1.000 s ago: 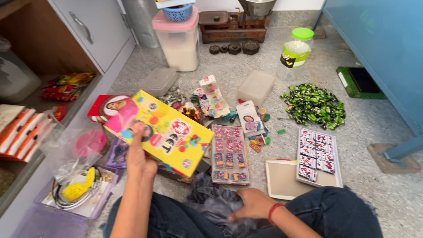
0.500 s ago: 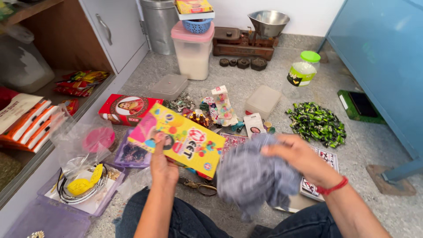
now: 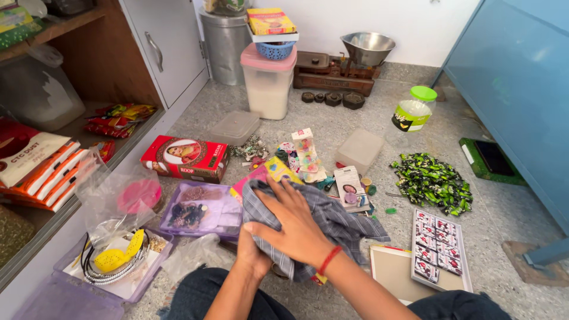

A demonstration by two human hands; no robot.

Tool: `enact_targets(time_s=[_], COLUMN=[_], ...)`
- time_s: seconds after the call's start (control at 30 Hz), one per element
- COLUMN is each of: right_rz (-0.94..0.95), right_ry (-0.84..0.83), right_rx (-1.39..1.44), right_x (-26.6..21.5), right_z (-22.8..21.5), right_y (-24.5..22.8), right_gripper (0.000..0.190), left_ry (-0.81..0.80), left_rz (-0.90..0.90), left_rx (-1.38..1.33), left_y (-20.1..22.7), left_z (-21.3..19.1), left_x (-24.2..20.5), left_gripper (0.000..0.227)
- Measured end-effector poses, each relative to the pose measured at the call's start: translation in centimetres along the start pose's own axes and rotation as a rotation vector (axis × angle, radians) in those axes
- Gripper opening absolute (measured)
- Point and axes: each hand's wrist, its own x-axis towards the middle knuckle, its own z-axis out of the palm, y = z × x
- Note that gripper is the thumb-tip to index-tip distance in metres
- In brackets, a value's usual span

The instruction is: The person sits on the floor and organizes small packaged items into trays and boxes. They wipe the boxes with a cloth and arrange the items neatly.

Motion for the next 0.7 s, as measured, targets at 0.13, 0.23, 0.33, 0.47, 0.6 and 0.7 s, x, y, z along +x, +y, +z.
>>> enact_targets(time_s=[0.13, 0.23, 0.33, 0.47, 0.6, 0.7], right_rz=[0.04, 0.077, 0.076, 0.215, 0.364, 0.257], right_ry=[-0.06, -0.096, -0.049, 0.084, 0.265, 0.266], right_rx=[-0.112, -0.169, -0.156, -0.104, -0.057, -0.103], right_x=[2.7, 4.2, 5.5, 6.8, 6.8, 5.5], right_z=[0.5, 1.2, 1.8, 1.7, 0.6, 0.5], right_y=[0.7, 1.5, 2.6, 4.8, 6.8, 6.8], right_gripper=[0.06, 0.056, 0.051, 0.048, 0.044, 0.048], left_ry=[-0.052, -0.012, 0.036, -0.009, -0.024, -0.015], left_rz=[-0.048, -0.071, -0.006, 0.053, 0.081, 0.086], left_rx=[0.146, 0.153, 0.147, 0.227, 0.294, 0.254], left_y=[-1.2, -1.6, -1.6, -1.8, -1.8, -1.5], left_z=[-0.4, -0.7, -0.7, -0.7, 0.1, 1.2], left_x=[1.2, 2.2, 2.6, 2.1, 1.2, 1.1], left_gripper=[0.06, 0.054, 0.045, 0.036, 0.035, 0.044])
